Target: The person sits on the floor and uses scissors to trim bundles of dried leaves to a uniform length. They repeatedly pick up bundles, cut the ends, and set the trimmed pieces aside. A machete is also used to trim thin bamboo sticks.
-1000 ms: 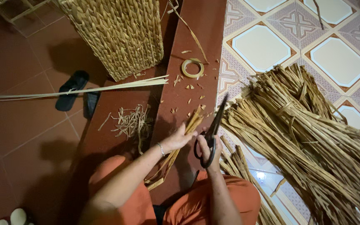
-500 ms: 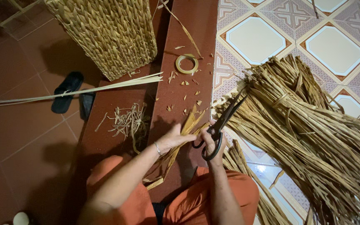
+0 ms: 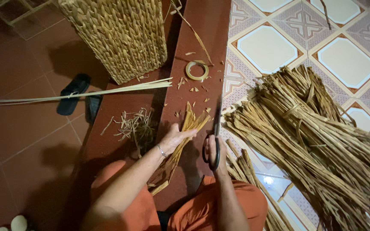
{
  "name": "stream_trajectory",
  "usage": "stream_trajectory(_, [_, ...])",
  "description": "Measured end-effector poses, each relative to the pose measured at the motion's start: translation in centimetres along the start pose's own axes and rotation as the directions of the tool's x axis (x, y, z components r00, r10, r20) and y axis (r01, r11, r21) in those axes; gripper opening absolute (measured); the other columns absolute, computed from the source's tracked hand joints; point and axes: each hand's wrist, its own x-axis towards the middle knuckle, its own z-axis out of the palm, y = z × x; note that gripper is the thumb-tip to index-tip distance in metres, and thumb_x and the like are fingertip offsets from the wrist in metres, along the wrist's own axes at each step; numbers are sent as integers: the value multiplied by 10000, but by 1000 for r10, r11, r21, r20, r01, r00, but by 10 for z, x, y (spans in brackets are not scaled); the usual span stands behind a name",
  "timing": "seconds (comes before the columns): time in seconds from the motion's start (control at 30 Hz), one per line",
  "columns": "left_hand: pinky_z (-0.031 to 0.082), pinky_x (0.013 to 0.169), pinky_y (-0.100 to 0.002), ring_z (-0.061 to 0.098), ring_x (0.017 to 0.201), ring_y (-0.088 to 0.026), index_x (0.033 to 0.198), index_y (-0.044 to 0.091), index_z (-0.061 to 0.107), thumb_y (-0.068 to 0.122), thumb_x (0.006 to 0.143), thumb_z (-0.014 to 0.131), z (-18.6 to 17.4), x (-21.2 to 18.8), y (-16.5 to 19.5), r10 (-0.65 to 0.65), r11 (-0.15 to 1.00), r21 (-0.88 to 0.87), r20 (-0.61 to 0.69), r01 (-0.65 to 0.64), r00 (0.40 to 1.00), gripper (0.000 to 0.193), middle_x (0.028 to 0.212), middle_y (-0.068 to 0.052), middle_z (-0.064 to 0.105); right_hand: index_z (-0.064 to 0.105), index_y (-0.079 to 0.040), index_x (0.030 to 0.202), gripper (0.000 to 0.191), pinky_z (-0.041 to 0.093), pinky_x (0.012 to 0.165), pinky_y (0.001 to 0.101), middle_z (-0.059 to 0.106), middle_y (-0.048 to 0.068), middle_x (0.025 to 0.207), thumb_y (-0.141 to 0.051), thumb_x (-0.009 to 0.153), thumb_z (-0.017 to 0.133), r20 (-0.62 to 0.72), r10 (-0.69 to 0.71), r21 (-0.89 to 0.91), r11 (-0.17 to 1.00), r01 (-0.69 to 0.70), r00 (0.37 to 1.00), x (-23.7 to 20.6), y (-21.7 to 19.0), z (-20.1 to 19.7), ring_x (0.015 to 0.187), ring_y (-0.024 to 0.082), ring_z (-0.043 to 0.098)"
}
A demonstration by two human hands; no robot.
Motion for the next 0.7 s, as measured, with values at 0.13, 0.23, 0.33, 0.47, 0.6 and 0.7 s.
stream_trajectory(0.13, [538, 618, -266, 678, 686, -122, 874, -18, 750, 228, 816, 840, -8, 3, 12, 95, 990, -102, -26, -97, 995, 268, 802, -74, 745, 568, -30, 1327, 614, 352, 441, 206, 545, -37, 781, -544, 1016, 437, 213, 33, 73, 996, -50, 977, -7, 0, 9, 525, 42, 437])
stream_trajectory(0.23, [509, 590, -264, 661, 667, -114, 865, -16, 754, 215, 825, 838, -12, 2, 18, 130, 984, -119, -43, -134, 991, 249, 786, -63, 737, 535, -44, 1378, 665, 352, 436, 208, 551, -32, 785, -581, 1004, 417, 265, 4, 66, 998, -22, 964, -10, -2, 13, 520, 46, 436])
stream_trajectory(0.33, [501, 581, -263, 656, 658, -112, 858, -14, 756, 209, 825, 843, -11, 0, 20, 130, 984, -119, -50, -135, 990, 241, 778, -60, 734, 542, -32, 1386, 682, 363, 456, 203, 557, -31, 785, -589, 1017, 409, 246, -15, -27, 999, 23, 969, -10, -2, 13, 540, 45, 454])
stream_trajectory(0.47, [497, 575, -265, 651, 647, -113, 849, -13, 751, 206, 826, 846, -9, -1, 22, 122, 984, -128, -30, -124, 992, 240, 768, -63, 731, 565, 4, 1352, 683, 386, 467, 212, 554, -20, 782, -582, 1033, 422, 246, -10, -69, 997, 28, 969, -10, 1, 11, 559, 53, 474])
stream_trajectory(0.6, [501, 581, -264, 653, 650, -108, 861, 1, 753, 206, 820, 841, -9, -2, 22, 112, 980, -163, -12, -113, 994, 226, 771, -55, 729, 572, -12, 1352, 662, 386, 461, 221, 538, -23, 754, -567, 1023, 421, 207, -11, -124, 992, 38, 978, -13, 1, 13, 544, 60, 476])
stream_trajectory(0.7, [520, 602, -270, 666, 660, -120, 857, -14, 753, 213, 830, 838, -10, -3, 23, 107, 987, -119, -6, -107, 994, 244, 774, -73, 741, 606, -21, 1275, 617, 415, 462, 235, 542, -25, 688, -546, 1031, 394, 185, -55, -229, 968, 97, 981, -15, 0, 15, 534, 73, 506])
